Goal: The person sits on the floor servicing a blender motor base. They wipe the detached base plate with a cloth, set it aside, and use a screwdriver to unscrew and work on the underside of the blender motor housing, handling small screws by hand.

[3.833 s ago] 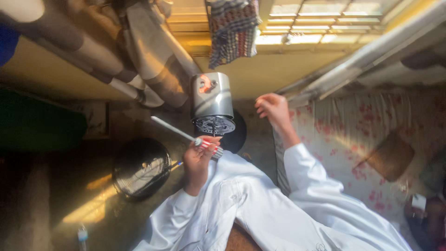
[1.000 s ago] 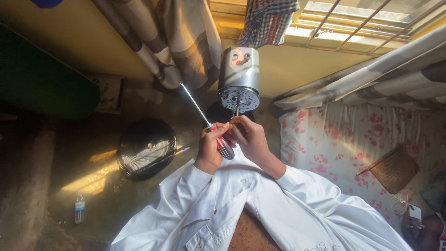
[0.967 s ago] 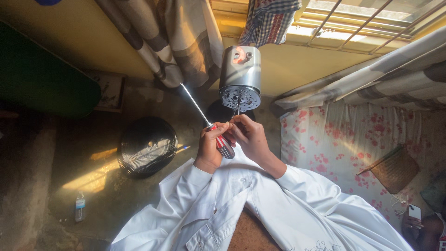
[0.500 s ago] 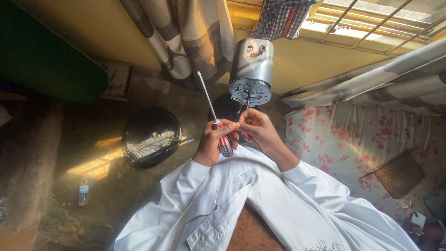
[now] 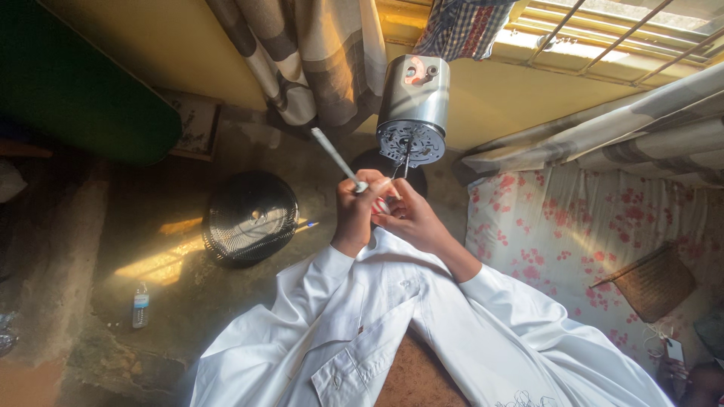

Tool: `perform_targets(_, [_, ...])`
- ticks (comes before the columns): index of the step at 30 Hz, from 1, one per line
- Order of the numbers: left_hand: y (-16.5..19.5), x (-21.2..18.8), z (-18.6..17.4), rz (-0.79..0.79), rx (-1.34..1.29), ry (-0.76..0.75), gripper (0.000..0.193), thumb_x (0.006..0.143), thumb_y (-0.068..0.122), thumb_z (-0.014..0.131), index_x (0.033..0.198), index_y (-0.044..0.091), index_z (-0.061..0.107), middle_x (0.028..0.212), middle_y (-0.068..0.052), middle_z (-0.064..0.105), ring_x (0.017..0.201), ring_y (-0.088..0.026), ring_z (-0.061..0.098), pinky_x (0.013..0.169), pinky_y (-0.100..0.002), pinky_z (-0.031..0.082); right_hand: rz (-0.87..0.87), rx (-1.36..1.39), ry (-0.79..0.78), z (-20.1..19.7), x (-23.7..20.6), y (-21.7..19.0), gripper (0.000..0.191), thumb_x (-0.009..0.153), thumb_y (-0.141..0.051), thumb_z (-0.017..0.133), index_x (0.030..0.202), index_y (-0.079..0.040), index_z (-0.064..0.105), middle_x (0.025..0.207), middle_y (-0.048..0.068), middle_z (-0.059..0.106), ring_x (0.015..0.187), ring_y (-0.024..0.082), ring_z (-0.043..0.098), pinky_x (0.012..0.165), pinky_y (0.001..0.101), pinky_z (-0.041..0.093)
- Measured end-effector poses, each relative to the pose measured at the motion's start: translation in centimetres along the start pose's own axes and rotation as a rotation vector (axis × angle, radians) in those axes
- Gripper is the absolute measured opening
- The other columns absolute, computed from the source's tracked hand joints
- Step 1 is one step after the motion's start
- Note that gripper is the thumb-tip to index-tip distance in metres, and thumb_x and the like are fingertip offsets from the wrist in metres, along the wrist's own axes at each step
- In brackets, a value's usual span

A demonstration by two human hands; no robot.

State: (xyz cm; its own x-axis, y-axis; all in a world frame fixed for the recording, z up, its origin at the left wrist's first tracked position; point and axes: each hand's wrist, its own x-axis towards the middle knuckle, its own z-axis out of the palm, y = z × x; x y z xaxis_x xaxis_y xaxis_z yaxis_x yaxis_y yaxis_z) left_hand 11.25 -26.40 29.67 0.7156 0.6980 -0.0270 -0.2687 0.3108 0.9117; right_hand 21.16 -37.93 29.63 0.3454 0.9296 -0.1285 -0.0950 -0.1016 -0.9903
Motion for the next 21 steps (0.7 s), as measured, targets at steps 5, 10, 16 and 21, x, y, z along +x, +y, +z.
perform_targets(5, [0.8, 1.5, 0.3, -0.007, -0.204, -0.022, 0.016, 0.098, 0.013, 0.066, 0.090, -0.001, 0.066, 0.080, -0.010, 0.068, 0.075, -0.016, 0.065, 0.075, -0.030, 0.054, 0.139, -0.028, -0.071, -1.7, -1.4, 1.6, 0.034, 0.077, -0.003, 0.063, 0.111, -0.004, 0.059, 0.090, 0.001, 0.062, 0.077, 0.007, 0.060, 0.067, 0.0245, 0.050])
perform_targets(10, [2.2, 4.2, -0.4, 0.002, -0.474, 0.016, 0.016, 0.097, 0.015, 0.064, 0.090, 0.002, 0.065, 0.079, -0.011, 0.067, 0.069, -0.019, 0.064, 0.070, -0.035, 0.056, 0.207, 0.323, -0.080, -2.7, -3.3, 4.3, 0.034, 0.070, -0.002, 0.056, 0.104, 0.000, 0.057, 0.081, 0.007, 0.059, 0.067, 0.015, 0.059, 0.060, 0.0270, 0.044])
perform_targets(16, [4.1, 5.1, -1.8, -0.020, -0.502, 0.093, 0.018, 0.101, 0.019, 0.062, 0.095, 0.002, 0.066, 0.089, -0.016, 0.074, 0.067, -0.023, 0.069, 0.065, -0.038, 0.059, 0.197, 0.368, -0.055, -3.3, -4.9, 4.3, 0.029, 0.077, -0.007, 0.061, 0.106, -0.005, 0.058, 0.082, 0.001, 0.058, 0.065, 0.008, 0.055, 0.056, 0.0242, 0.044])
perform_targets(21, [3.9, 4.7, -1.4, -0.049, -0.477, 0.099, 0.018, 0.103, 0.020, 0.064, 0.101, 0.002, 0.067, 0.100, -0.019, 0.075, 0.078, -0.025, 0.074, 0.070, -0.038, 0.060, 0.195, 0.292, -0.021, -3.0, -5.1, 3.2, 0.025, 0.096, -0.024, 0.072, 0.106, -0.006, 0.057, 0.080, -0.002, 0.054, 0.062, 0.005, 0.051, 0.051, 0.0225, 0.040])
